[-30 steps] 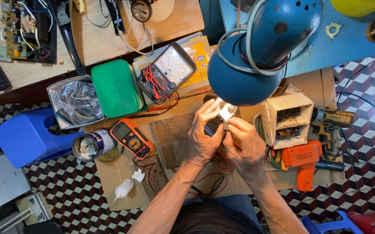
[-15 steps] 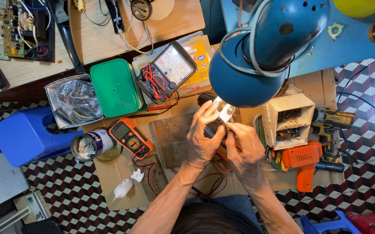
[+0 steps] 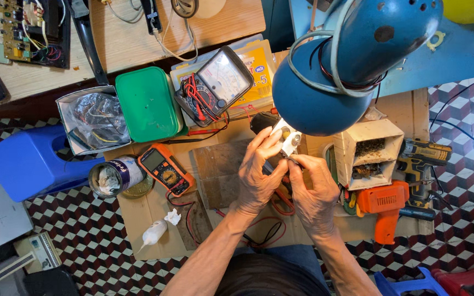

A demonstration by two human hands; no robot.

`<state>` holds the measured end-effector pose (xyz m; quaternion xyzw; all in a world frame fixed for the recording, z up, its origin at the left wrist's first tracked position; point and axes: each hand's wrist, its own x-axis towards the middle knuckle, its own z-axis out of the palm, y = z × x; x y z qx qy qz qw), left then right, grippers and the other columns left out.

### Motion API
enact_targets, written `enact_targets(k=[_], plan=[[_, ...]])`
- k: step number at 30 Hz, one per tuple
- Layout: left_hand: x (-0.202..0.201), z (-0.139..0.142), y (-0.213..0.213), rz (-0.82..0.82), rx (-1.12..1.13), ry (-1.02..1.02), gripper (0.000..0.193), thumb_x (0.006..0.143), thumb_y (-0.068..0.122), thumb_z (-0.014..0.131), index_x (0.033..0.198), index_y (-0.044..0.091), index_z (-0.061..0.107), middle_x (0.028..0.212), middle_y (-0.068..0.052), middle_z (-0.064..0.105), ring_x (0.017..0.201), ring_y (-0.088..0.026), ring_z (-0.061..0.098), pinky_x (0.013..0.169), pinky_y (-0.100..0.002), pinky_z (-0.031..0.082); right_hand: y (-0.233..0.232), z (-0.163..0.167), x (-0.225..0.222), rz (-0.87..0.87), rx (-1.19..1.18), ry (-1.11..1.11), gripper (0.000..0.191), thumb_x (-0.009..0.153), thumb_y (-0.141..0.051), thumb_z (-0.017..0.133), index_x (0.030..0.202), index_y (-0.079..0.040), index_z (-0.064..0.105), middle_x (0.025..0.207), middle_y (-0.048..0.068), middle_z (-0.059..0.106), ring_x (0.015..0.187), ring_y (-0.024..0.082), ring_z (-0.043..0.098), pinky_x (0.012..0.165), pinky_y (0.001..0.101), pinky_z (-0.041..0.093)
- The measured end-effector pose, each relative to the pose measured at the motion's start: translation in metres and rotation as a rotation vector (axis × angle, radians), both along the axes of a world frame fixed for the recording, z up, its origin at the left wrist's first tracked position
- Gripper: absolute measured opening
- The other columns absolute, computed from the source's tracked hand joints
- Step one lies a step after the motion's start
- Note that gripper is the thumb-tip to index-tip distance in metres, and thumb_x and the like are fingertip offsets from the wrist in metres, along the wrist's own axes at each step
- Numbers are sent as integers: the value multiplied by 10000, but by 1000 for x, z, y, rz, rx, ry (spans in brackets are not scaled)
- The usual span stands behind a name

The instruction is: The person measures a small electric motor with a ruler, then uses scissors to cut a piece of black tape and wraps it around the motor shaft. The person handles the motor, ruler, scissors, and tape throughout the process.

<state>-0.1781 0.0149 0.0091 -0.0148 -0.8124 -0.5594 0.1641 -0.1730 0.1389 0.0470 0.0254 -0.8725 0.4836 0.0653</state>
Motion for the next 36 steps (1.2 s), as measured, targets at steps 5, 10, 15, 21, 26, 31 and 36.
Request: enact_targets(k=[5, 10, 15, 21, 26, 31, 36], plan=[[1, 1, 1, 3, 10, -4, 383, 857, -31, 796, 1176, 56, 604, 1377, -122, 669, 1424, -316, 553, 1196, -426, 498, 0, 0, 2, -35, -20, -37, 158, 968, -17, 720, 1122, -17, 686, 1052, 91, 705, 894, 155, 704, 772, 277, 570], [3, -1, 2, 12, 1, 3, 383, 854, -31, 799, 1171, 58, 603, 1371, -111, 676, 1417, -313, 566, 1191, -424, 507, 1, -1, 1, -9, 39, 5, 164, 957, -12, 731, 1115, -19, 688, 1043, 97, 711, 871, 160, 709, 754, 282, 574], [7, -6, 4, 23, -13, -3, 397, 847, -6, 816, 1175, 77, 607, 1359, -98, 680, 1407, -305, 566, 1200, -418, 509, 2, 2, 0, 23, 110, 135, 193, 935, 14, 740, 1116, -19, 680, 1067, 109, 706, 926, 208, 710, 802, 315, 573], [10, -7, 2, 36, -12, -18, 390, 855, 1, 814, 1174, 85, 606, 1357, -92, 681, 1413, -293, 562, 1203, -414, 513, 2, 4, -2, 78, 116, 171, 222, 911, 28, 748, 1122, -13, 689, 1068, 111, 714, 933, 220, 705, 816, 322, 567], [12, 5, -2, 91, -34, -43, 365, 840, -1, 820, 1137, 63, 618, 1305, -108, 700, 1343, -304, 620, 1145, -416, 538, -2, 2, 3, 51, 22, 32, 178, 933, 11, 735, 1106, -13, 699, 1071, 100, 717, 938, 177, 714, 819, 304, 573], [37, 9, -29, 220, -217, -174, 331, 820, 106, 852, 1046, 77, 611, 1153, -126, 755, 1069, -277, 760, 909, -364, 620, 7, -11, 20, -137, -199, -323, 138, 963, -70, 694, 1085, -13, 723, 1099, 72, 686, 913, 111, 692, 781, 255, 589], [78, -27, -65, 127, -497, -474, 275, 795, 167, 836, 972, 99, 638, 882, -133, 738, 791, -337, 735, 686, -445, 579, 31, -35, 41, -279, -318, -564, 196, 957, -117, 717, 1097, 16, 753, 1011, 50, 680, 871, 80, 630, 748, 210, 507]])
